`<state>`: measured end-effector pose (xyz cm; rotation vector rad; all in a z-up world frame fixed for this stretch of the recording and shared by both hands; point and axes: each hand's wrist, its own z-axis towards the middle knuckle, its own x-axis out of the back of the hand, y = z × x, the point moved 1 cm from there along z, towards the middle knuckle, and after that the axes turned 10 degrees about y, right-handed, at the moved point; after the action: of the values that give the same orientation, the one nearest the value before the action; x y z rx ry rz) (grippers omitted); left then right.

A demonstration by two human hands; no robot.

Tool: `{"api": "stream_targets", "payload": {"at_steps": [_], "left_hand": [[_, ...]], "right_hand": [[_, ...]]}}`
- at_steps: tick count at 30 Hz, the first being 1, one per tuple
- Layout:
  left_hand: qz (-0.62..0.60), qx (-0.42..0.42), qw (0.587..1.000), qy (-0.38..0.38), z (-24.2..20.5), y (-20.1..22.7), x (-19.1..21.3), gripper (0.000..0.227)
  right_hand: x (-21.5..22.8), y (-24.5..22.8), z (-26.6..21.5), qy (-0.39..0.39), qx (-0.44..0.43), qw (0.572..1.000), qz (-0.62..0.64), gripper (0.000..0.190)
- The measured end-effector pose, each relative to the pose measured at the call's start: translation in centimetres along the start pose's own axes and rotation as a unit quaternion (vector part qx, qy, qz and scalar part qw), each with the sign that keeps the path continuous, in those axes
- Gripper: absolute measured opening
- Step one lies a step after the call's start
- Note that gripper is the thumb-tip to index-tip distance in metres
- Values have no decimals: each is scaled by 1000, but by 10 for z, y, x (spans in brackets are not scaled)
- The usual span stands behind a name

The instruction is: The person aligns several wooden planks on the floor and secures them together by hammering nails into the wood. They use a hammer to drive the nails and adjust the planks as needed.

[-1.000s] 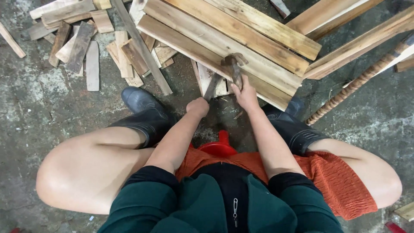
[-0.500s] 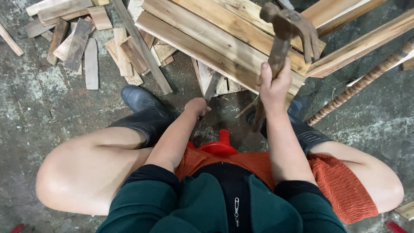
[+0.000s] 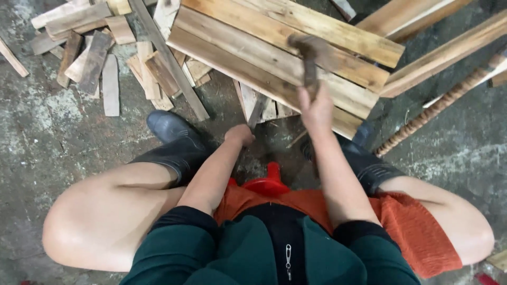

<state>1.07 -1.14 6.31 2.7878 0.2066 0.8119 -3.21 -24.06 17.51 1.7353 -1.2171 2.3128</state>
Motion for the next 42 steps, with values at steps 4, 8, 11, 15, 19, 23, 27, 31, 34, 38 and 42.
{"api": "stream_targets", "payload": {"at_steps": [4, 8, 11, 15, 19, 23, 27, 31, 34, 38, 42], "left_hand": [[4, -13, 1000, 4, -6, 0, -1, 29], [1, -28, 999, 23, -10, 0, -2, 31], [41, -58, 997, 33, -8, -1, -3, 28], [48, -47, 997, 29, -6, -6, -6, 30], [32, -35, 999, 16, -17, 7, 5, 33], [47, -41, 998, 12, -12, 5, 7, 36], [56, -40, 997, 21, -19, 7, 13, 31], [60, -65, 995, 35, -23, 2, 14, 31], [77, -75, 994, 32, -15, 1, 12, 33], [82, -71, 994, 17, -16, 3, 11, 37], [77, -74, 994, 26, -8, 2, 3, 34]], "right_hand": [[40, -13, -7, 233, 140, 958, 94, 50], [-15, 9, -29, 93, 64, 994, 3, 56], [-71, 20, -36, -161, -53, 980, -106, 55], [-56, 16, -29, -199, -78, 969, -122, 57], [-2, -8, -19, 81, 79, 993, -14, 53], [94, -98, -23, 202, 91, 969, 111, 46], [-9, 16, -71, 216, 60, 975, -8, 53], [-27, 5, -79, 29, 62, 997, -47, 53], [-36, 20, -83, -80, -8, 995, -61, 51], [-53, 46, -75, -127, -49, 985, -103, 56], [-51, 50, -40, -82, -35, 995, -52, 52]]}}
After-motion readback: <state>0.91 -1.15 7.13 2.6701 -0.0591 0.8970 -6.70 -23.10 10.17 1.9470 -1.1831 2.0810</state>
